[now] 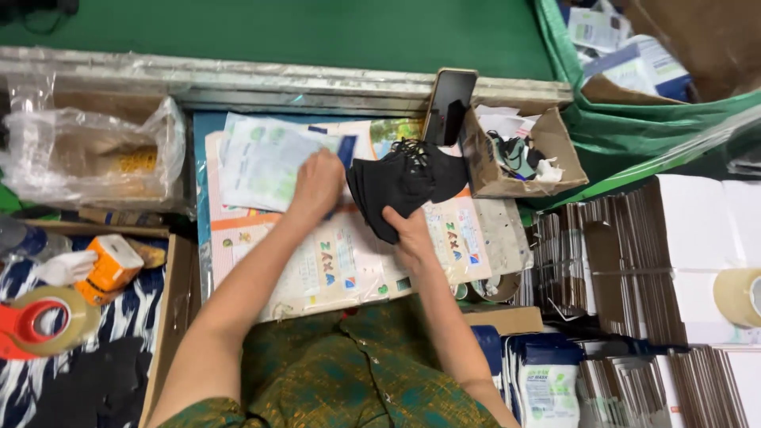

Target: The recorder is manually assembling, folding, and inserting black fabric face masks into plastic packaging at a workstation.

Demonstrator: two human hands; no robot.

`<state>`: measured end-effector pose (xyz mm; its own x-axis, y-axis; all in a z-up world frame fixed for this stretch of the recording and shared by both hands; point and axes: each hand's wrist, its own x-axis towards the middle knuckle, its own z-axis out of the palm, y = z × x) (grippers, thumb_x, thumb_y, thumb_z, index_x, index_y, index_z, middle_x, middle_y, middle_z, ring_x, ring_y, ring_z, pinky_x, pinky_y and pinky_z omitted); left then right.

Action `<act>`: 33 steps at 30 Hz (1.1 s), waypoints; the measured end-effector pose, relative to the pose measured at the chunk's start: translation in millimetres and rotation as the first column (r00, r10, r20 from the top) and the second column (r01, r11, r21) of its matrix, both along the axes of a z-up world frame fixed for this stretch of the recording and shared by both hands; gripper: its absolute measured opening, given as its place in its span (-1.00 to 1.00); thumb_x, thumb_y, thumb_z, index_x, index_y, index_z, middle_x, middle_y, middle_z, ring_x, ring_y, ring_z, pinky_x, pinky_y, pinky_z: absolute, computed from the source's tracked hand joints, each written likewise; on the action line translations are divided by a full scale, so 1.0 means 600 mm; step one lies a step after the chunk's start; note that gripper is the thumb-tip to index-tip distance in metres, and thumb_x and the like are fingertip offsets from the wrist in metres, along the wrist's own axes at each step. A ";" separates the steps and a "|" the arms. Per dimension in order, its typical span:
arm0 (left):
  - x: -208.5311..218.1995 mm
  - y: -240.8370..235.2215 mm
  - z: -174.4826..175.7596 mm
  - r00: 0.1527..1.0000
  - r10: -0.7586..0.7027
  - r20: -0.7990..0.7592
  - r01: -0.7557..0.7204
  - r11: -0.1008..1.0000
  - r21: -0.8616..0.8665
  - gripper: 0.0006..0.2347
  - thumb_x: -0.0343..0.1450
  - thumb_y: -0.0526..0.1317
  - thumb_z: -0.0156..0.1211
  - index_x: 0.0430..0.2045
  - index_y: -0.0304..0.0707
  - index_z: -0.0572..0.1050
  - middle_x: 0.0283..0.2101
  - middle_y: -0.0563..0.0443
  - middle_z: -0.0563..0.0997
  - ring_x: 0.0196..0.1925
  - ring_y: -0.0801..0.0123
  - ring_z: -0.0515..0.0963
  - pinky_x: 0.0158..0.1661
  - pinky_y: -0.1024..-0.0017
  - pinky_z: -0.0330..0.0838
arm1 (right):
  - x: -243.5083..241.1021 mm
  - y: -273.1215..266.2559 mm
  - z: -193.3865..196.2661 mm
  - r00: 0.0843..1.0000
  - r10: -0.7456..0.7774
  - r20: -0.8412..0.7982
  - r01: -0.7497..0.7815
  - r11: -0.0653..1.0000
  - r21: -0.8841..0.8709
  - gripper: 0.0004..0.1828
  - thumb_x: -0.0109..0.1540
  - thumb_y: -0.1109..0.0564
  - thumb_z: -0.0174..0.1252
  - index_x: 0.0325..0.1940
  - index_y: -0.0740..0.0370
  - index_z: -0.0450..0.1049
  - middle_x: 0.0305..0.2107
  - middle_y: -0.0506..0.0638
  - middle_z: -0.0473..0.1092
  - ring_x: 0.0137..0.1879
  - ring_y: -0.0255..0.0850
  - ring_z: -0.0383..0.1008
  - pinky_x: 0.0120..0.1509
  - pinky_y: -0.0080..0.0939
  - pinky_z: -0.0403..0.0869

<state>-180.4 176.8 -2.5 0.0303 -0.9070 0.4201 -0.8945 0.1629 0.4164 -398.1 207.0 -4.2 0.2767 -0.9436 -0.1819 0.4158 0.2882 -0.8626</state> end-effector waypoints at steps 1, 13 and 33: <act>-0.014 0.005 0.022 1.000 -0.012 0.005 0.012 1.000 -0.008 -0.95 0.28 -0.43 0.19 -0.53 -0.50 0.56 -0.35 -0.41 0.55 -0.28 -0.21 0.60 -0.26 0.04 0.54 | 0.015 -0.009 0.003 1.000 -0.012 0.005 0.012 1.000 -0.008 -0.28 0.13 0.20 0.38 0.33 0.35 0.30 0.11 0.05 0.44 0.14 -0.13 0.50 0.19 -0.14 0.50; -0.056 0.079 0.176 0.786 -0.202 -0.584 0.057 0.965 -0.257 -0.54 0.29 -0.41 0.28 0.14 -0.43 0.47 -0.54 -0.08 0.54 -0.57 0.35 0.53 -0.45 0.44 0.43 | 0.015 0.018 0.195 0.596 -0.639 -0.486 -0.192 0.475 -0.859 -0.52 0.08 0.23 0.37 0.08 0.29 0.51 -0.07 0.13 0.51 0.00 0.13 0.56 0.10 -0.08 0.51; -0.034 0.046 0.259 0.569 -0.545 -0.615 0.672 0.740 -0.033 -0.68 0.13 -0.13 0.58 -0.33 -0.26 0.71 -0.40 0.00 0.75 -0.40 0.43 0.72 -0.32 0.48 0.54 | -0.100 -0.003 0.233 0.690 -0.069 -0.721 -0.413 0.781 -0.469 -0.79 0.09 0.31 0.31 -0.19 0.28 0.63 -0.49 0.06 0.48 -0.37 -0.02 0.46 -0.30 -0.12 0.40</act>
<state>-200.9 204.3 152.8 -0.3935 -0.8531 0.3425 -0.2025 0.4439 0.8729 -458.0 205.2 135.6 0.4719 -0.8687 0.1505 -0.3457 -0.3393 -0.8749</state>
